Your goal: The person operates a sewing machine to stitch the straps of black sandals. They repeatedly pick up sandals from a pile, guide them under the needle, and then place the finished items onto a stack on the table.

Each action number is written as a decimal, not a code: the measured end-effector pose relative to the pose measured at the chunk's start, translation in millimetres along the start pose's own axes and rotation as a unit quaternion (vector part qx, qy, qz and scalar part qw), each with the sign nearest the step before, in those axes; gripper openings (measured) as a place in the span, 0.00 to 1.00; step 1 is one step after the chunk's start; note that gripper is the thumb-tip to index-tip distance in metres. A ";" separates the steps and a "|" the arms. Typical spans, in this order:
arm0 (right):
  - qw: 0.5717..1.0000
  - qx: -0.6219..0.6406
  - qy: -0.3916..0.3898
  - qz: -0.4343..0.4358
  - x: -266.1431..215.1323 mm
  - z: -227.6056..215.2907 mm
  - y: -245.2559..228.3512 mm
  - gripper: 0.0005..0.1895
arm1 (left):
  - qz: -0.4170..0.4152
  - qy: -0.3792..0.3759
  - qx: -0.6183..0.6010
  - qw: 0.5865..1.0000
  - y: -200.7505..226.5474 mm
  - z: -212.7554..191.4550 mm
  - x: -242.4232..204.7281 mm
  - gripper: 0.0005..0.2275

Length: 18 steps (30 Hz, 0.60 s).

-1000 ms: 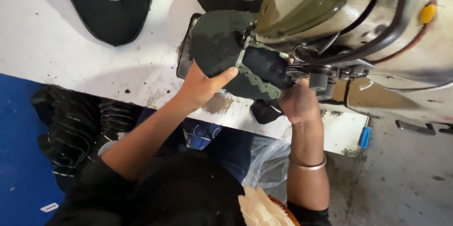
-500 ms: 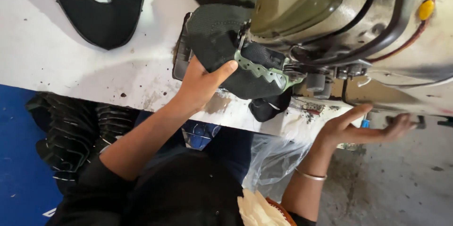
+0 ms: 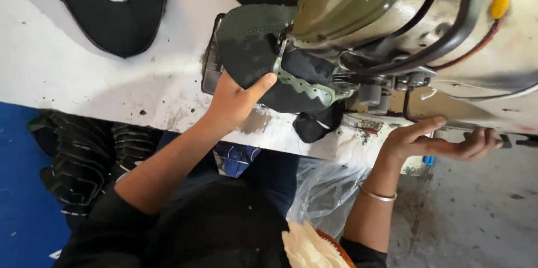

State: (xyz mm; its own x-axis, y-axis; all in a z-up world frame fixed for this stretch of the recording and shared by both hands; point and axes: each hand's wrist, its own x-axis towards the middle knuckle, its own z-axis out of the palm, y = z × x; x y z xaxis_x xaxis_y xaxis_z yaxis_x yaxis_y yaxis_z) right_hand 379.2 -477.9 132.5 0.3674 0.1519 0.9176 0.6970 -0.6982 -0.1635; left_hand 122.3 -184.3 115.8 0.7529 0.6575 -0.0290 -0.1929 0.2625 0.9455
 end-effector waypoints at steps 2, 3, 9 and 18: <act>1.000 0.007 0.013 -0.011 5.6 3.5 -2.0 0.25 | -0.025 0.007 -0.020 0.999 7.6 1.9 5.9 0.11; 1.000 0.009 0.014 -0.012 1.2 6.1 6.3 0.25 | -0.024 0.009 -0.020 0.999 6.3 2.3 8.3 0.11; 1.000 -0.002 0.015 -0.009 -3.3 4.9 13.3 0.26 | -0.047 0.010 -0.119 0.992 9.4 8.9 20.9 0.14; 0.999 -0.014 -0.029 0.021 -36.2 -12.6 -29.0 0.26 | -0.069 0.042 -0.138 0.987 -12.2 15.8 14.8 0.13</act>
State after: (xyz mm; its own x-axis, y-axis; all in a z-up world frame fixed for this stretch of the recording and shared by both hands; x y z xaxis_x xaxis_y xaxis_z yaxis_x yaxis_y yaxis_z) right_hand 337.9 -472.0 108.6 0.4323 0.1617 0.8871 0.6633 -0.7234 -0.1914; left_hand 145.8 -188.9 108.9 0.7317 0.6549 -0.1890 -0.2651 0.5289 0.8062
